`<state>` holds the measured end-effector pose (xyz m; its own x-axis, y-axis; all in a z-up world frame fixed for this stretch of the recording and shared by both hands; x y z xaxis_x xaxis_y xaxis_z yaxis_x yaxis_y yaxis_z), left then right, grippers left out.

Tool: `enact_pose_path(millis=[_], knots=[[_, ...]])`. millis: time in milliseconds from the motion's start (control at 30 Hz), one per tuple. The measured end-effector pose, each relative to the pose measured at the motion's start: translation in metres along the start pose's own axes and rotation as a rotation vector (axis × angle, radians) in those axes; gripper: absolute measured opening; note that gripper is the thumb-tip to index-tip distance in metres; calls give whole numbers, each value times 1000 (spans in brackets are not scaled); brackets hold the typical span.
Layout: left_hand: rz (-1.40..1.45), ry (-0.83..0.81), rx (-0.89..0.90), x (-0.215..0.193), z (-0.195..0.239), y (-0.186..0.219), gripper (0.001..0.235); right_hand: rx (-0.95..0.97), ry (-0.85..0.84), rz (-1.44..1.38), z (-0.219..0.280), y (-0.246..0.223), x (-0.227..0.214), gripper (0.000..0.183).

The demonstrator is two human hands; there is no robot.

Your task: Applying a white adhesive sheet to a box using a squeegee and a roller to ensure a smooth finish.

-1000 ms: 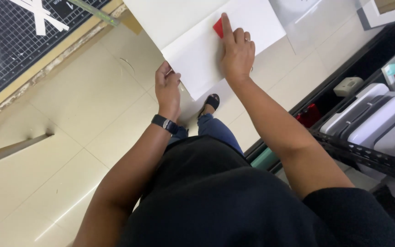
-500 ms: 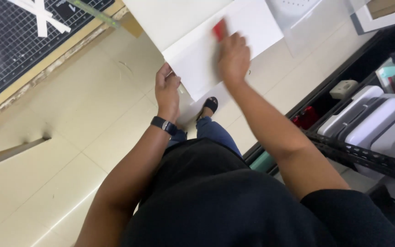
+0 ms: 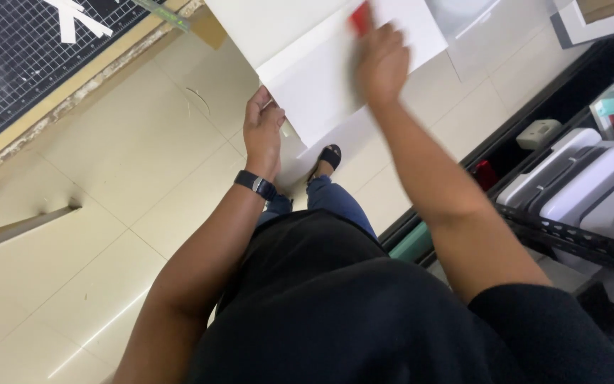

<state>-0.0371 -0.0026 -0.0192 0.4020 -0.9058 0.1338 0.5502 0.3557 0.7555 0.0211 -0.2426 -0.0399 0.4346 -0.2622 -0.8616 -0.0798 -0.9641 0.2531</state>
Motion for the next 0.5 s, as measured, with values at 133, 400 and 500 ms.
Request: enact_pose_path(millis=[133, 400, 500], knots=[[-15, -6, 18, -3, 3, -4, 59, 254, 20, -103, 11, -1, -3, 58], [-13, -30, 12, -2, 1, -2, 60, 259, 181, -94, 0, 24, 23, 35], [2, -5, -24, 1, 2, 1, 64, 564, -20, -338, 33, -38, 3, 40]])
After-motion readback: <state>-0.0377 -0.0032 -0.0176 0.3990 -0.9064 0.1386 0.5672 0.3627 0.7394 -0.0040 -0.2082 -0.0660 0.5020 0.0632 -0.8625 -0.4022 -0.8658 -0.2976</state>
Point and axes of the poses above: each hand's wrist, its own z-axis away from the middle knuckle, its own x-axis out of the palm, y = z × x, the point moved 2 cm from there along -z, towards the middle knuckle, and after that the axes turned 12 degrees about y, right-handed, at the moved point
